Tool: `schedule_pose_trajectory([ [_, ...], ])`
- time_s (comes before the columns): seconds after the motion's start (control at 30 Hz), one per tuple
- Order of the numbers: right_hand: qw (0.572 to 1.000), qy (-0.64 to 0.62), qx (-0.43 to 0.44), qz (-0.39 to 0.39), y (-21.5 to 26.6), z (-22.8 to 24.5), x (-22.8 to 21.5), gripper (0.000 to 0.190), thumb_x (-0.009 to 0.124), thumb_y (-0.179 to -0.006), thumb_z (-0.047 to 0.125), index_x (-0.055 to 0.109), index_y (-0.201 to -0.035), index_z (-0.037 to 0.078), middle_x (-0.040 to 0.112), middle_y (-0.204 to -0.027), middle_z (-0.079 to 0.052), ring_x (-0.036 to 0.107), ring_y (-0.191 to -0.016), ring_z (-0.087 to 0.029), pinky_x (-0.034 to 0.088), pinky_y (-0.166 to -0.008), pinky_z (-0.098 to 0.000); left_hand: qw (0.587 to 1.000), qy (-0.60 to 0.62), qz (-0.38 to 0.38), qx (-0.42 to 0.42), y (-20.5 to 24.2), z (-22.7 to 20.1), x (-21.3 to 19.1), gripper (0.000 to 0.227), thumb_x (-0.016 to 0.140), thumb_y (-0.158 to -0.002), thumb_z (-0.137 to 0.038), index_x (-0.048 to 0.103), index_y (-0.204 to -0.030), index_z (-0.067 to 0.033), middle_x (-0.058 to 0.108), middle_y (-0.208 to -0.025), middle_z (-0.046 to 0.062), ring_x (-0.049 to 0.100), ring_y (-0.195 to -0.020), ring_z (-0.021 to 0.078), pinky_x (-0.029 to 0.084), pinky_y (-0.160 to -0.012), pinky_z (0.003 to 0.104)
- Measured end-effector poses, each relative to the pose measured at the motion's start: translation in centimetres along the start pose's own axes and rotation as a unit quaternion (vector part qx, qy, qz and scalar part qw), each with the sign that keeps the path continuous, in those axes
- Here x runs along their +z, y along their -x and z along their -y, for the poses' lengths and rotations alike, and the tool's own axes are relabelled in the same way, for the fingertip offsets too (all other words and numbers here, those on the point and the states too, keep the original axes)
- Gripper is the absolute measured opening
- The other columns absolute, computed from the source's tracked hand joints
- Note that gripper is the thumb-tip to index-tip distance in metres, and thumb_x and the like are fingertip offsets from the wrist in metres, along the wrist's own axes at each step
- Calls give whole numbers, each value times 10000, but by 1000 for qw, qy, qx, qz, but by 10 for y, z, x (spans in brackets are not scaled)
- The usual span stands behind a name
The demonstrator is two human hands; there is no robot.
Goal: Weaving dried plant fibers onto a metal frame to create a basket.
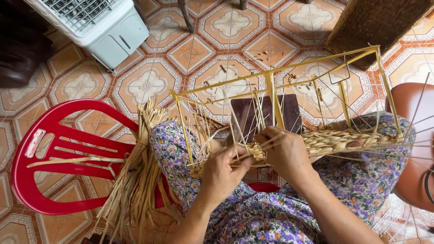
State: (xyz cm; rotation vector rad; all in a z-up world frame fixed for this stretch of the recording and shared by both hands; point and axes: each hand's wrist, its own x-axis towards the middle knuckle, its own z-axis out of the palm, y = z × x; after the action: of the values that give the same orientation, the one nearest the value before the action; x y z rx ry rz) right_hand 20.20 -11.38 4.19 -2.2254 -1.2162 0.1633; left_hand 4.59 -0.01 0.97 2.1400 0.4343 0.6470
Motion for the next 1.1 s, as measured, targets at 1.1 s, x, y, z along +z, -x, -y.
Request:
schedule_pose_trajectory([
  [1.1, 993, -19, -13, -115, -20, 15, -13, 251, 675, -956, 246, 730, -823, 41, 695, -685, -137, 649, -501, -239, 499, -458, -393, 999, -9, 29, -21, -10, -36, 7, 181, 826, -846, -255, 768, -968, -134, 762, -850, 28, 744, -741, 158, 594, -650, 323],
])
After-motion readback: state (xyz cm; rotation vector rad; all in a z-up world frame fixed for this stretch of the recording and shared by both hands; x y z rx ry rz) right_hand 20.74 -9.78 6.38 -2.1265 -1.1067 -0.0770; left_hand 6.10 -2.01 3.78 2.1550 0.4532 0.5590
